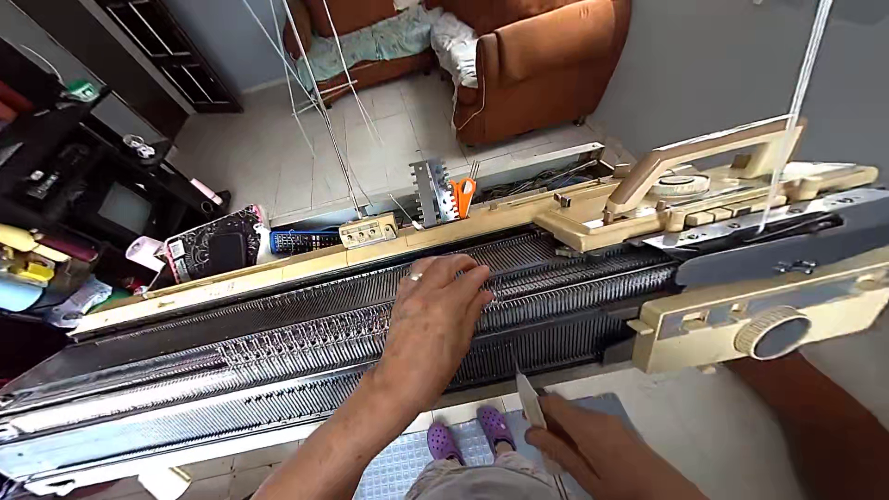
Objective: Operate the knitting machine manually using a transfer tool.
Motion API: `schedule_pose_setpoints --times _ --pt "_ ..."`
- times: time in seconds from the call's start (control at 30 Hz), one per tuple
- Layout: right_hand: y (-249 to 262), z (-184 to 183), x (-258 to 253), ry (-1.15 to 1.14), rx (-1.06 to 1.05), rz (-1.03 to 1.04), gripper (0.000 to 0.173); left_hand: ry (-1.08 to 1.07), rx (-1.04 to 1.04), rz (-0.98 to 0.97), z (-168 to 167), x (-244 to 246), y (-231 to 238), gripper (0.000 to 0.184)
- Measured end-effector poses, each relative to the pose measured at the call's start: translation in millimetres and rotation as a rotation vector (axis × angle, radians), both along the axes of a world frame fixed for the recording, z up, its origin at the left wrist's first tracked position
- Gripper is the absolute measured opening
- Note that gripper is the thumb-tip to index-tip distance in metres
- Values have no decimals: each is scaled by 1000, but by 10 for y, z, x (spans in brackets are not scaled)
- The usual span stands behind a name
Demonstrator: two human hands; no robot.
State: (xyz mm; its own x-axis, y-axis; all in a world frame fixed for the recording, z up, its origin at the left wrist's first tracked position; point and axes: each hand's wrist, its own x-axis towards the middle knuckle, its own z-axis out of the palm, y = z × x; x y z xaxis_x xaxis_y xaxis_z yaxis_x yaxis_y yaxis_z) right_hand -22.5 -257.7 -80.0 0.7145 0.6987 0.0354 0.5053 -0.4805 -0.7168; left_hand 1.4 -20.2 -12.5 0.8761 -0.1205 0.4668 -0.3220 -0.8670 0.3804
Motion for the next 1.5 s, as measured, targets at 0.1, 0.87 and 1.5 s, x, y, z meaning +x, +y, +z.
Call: schedule_pose_setpoints --times 0.1,0.87,1.5 --pt "120 3 196 -338 -51 -119 31 218 -14 -23 106 164 -83 36" --pt "174 -75 442 -50 147 10 28 364 -225 -146 114 288 83 65" --pt "93 327 415 54 -71 92 24 424 -134 -141 207 353 -50 70"
